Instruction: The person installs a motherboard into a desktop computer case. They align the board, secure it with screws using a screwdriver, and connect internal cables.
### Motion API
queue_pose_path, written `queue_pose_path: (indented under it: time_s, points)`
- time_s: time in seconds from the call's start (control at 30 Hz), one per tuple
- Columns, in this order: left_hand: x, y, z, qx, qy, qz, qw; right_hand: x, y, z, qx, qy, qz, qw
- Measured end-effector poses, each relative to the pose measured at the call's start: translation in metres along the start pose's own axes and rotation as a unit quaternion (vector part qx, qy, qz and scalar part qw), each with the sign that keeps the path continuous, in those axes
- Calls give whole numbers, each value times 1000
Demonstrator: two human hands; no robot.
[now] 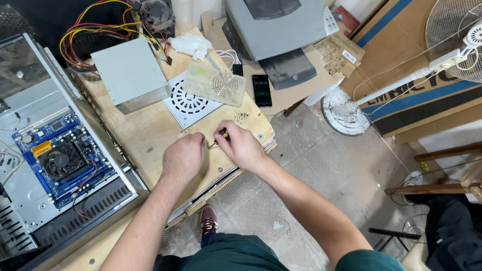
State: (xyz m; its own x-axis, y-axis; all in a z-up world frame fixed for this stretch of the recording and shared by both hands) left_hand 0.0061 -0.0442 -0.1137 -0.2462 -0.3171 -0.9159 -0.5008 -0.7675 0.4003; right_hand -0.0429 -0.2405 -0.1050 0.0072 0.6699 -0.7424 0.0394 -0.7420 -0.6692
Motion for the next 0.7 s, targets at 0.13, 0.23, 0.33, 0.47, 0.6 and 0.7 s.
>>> queue_pose_path:
  time_s: [0.13,0.23,0.33,0.47,0.6,0.7]
  points:
    - [32,2,-36,-24,-19,21,999,-22,28,16,0,77,-93,993]
    - [62,-1,-68,-11,-16,32,999,-39,47,31,5,116,-136,984]
    - [79,4,-94,8,-20,31,999,-51,57,41,18,136,-156,978]
    - [75,18,-110,-131,-88,230,960,-59,61,50,9,151,-163,975]
    - [73,27,-109,-135,-101,248,954,-64,61,53,12,148,-172,974]
    - [85,23,-110,-50,-93,104,989,-65,64,52,12,149,-170,974]
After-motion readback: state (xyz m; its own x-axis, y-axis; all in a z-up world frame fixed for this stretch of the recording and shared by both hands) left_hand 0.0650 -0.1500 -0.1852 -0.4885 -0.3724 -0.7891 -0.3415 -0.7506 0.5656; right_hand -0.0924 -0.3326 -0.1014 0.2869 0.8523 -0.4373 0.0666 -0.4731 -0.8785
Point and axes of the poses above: each hand's wrist, its own z-axis away from the middle knuckle, its own x-axis out of the palm, y = z × x, the point moved 2 cm from there along -z, towards the middle knuckle, and after that the axes turned 2 degrees about -y, right-handed, at the moved point
